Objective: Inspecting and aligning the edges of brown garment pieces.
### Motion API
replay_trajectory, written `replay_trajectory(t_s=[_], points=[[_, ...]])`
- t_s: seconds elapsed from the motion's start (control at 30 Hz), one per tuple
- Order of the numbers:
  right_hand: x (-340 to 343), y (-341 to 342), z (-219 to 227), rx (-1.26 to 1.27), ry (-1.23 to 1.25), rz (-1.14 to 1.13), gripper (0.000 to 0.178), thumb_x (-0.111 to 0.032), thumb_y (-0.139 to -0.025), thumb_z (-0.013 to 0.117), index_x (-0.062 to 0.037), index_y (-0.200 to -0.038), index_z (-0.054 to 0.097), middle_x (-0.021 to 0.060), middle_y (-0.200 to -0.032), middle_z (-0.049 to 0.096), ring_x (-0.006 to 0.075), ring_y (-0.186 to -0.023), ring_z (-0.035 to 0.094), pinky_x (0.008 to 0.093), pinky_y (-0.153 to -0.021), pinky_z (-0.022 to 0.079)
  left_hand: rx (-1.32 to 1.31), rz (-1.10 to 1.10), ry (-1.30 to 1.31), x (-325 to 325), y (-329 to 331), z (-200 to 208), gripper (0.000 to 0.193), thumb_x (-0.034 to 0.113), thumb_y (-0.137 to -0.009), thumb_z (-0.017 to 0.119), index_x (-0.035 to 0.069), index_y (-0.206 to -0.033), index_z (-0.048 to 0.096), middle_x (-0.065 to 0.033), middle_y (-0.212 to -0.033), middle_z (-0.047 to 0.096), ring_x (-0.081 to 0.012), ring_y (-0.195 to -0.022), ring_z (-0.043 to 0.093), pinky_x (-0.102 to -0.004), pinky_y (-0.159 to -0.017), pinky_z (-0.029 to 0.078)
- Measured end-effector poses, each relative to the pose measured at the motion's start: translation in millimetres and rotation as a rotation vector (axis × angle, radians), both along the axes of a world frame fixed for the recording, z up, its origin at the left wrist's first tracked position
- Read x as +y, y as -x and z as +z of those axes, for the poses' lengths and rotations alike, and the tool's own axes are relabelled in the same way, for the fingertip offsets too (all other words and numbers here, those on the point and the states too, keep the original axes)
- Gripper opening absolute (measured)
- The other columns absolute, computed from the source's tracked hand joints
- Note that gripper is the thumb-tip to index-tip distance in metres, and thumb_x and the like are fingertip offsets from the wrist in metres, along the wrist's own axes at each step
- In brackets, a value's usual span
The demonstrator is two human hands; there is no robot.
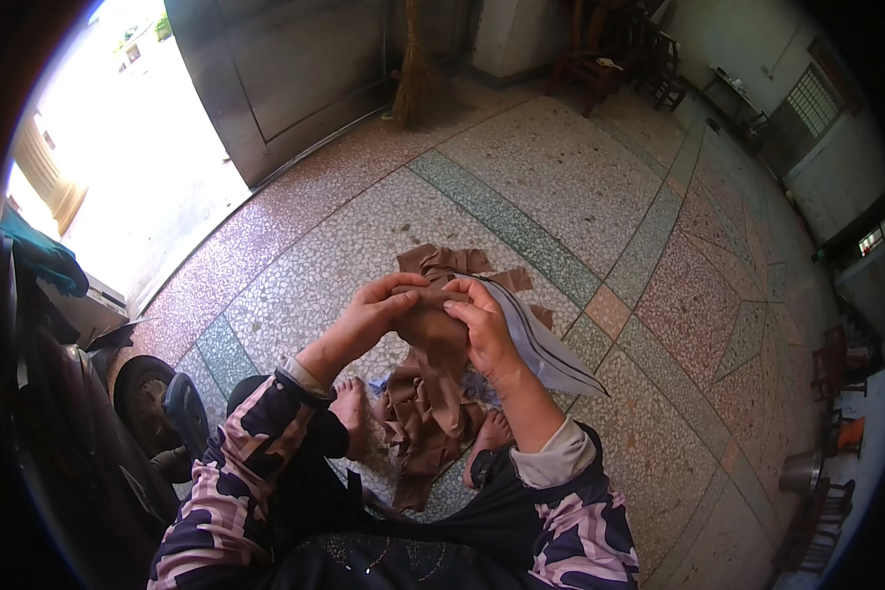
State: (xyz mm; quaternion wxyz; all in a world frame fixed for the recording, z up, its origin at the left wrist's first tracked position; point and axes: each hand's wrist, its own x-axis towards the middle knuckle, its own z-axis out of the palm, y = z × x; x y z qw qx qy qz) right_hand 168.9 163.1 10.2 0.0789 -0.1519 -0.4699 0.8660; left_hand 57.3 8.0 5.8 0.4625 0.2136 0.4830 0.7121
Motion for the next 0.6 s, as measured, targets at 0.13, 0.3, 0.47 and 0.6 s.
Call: replay_trajectory(t_s=[0.13,0.3,0.47,0.6], points=[[-0.3,2.3,0.3,-0.039,0.068,-0.015,0.021,-0.005,-0.083,0.051,-0.0041,-0.103,0.05,0.0065,-0.095,0.056,0.0133,-0.088,0.056,0.0252,-0.077,0.048,0.316,0.042,0.005,1.8,0.2,-4.9,0.035,0.013,-0.088,0.059,0.003,-0.12,0.051,-0.0028,-0.104,0.058,-0.0093,-0.093,0.055,-0.0226,-0.078,0.046],[-1.5,1.3,3.6,-0.038,0.013,-0.027,0.021,-0.003,-0.08,0.052,-0.0045,-0.101,0.051,0.0063,-0.094,0.056,0.0133,-0.086,0.056,0.026,-0.077,0.048,0.401,0.119,-0.02,1.1,-3.4,-1.7,0.034,0.012,-0.087,0.059,0.002,-0.119,0.051,-0.004,-0.104,0.058,-0.0098,-0.093,0.055,-0.0226,-0.078,0.046],[1.3,-0.3,-5.4,-0.005,-0.042,-0.018,0.024,0.0,-0.077,0.052,-0.0043,-0.101,0.052,0.0059,-0.094,0.056,0.0133,-0.087,0.055,0.0256,-0.078,0.046,0.042,0.064,-0.001,-0.7,-3.2,-0.4,0.033,0.012,-0.087,0.059,0.002,-0.117,0.052,-0.0039,-0.102,0.058,-0.0107,-0.092,0.056,-0.0232,-0.077,0.047],[0.8,0.1,-8.0,0.001,-0.08,-0.036,0.023,-0.001,-0.078,0.054,-0.0044,-0.101,0.053,0.0041,-0.093,0.055,0.013,-0.087,0.054,0.0243,-0.079,0.044,0.144,0.037,0.037,1.2,-0.9,-6.9,0.033,0.012,-0.087,0.06,0.002,-0.117,0.052,-0.0036,-0.102,0.059,-0.0104,-0.093,0.055,-0.023,-0.078,0.047]])
